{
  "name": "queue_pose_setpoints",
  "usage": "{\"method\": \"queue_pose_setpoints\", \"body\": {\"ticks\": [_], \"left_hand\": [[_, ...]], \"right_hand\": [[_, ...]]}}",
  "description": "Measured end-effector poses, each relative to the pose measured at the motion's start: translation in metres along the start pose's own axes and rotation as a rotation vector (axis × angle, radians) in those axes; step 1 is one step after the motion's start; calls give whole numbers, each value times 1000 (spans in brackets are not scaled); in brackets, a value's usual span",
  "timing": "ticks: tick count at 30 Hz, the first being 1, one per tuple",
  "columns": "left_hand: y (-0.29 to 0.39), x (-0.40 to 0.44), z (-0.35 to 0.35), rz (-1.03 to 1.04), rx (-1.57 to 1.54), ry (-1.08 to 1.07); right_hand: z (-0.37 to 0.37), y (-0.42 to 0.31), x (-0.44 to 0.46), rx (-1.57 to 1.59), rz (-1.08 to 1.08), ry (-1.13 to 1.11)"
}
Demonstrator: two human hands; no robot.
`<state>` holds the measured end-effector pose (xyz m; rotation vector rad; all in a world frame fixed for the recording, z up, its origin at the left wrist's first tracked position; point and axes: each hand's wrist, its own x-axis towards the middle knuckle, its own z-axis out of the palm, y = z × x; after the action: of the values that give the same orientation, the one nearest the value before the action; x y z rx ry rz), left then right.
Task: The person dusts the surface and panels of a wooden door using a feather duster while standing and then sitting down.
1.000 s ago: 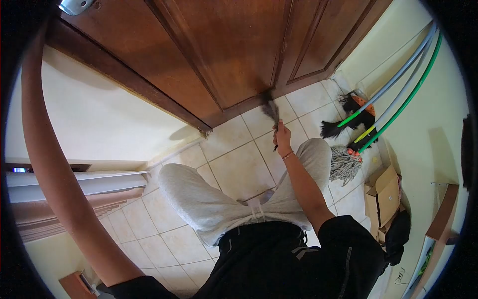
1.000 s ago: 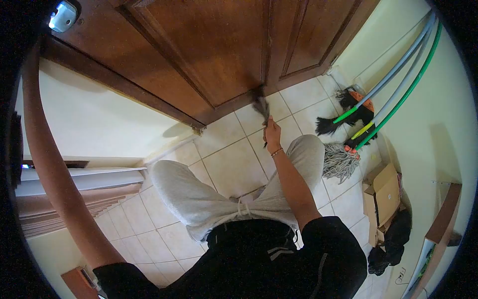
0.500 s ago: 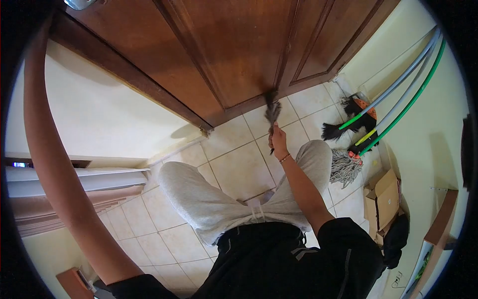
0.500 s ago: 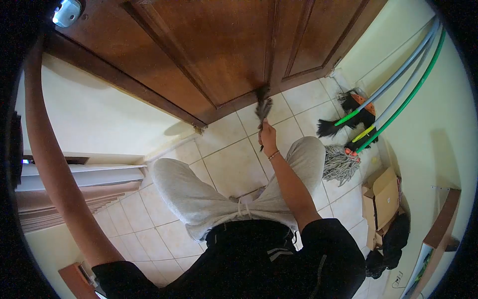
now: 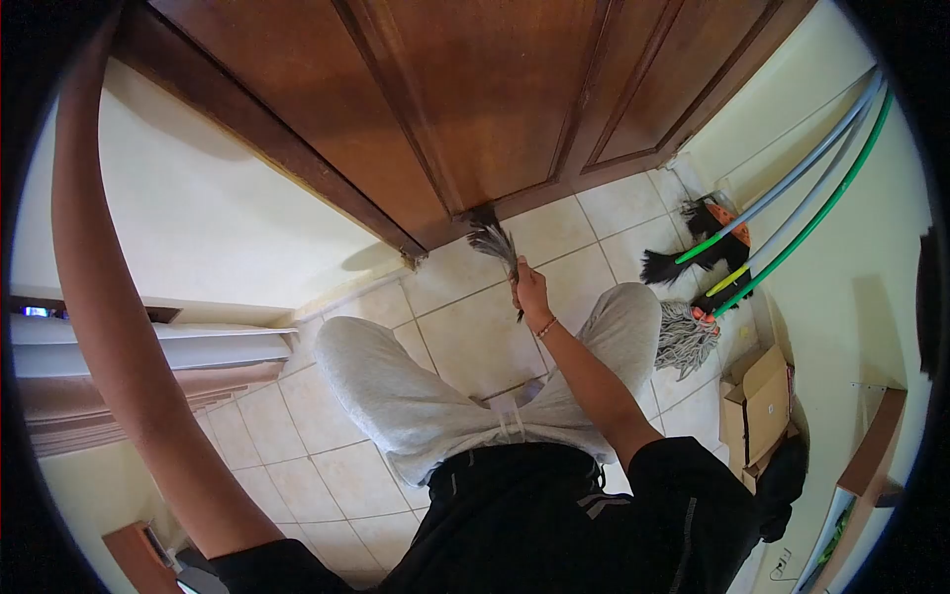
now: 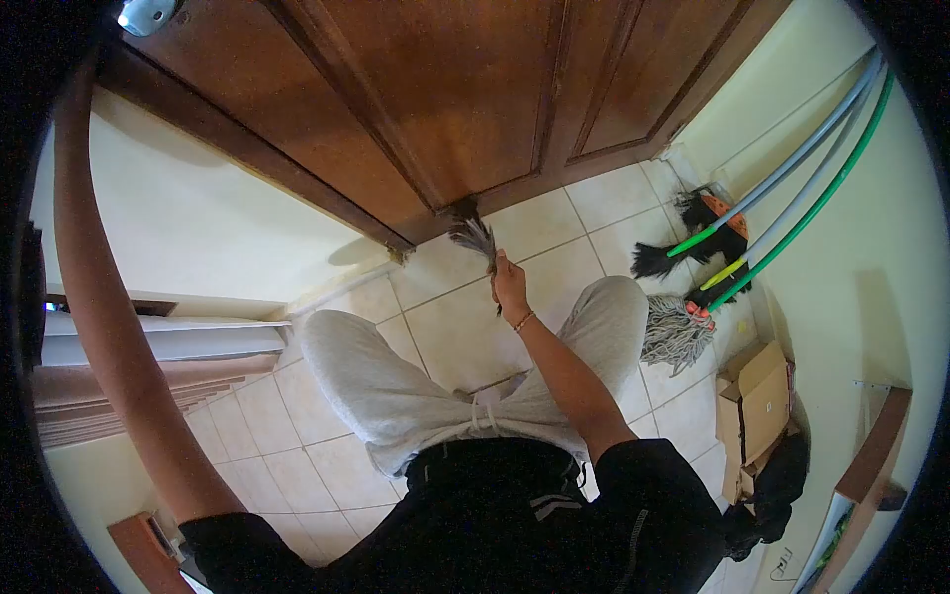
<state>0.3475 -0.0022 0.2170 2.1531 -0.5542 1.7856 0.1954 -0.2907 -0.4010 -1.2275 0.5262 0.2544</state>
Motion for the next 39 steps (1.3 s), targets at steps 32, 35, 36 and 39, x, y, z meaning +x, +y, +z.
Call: {"method": "queue_pose_setpoints", "body": {"ticks": [32, 35, 36, 39], "left_hand": [[-1, 32, 18, -95, 271, 205], [-10, 35, 14, -138, 268, 149], [-13, 35, 14, -127, 266, 150], [-13, 35, 16, -80, 263, 163]], "right_hand": [[22, 11, -17, -13, 4, -24], [21, 11, -15, -6, 39, -52], [21, 12, -14, -3, 79, -82], [20, 17, -13, 1, -64, 2]]}}
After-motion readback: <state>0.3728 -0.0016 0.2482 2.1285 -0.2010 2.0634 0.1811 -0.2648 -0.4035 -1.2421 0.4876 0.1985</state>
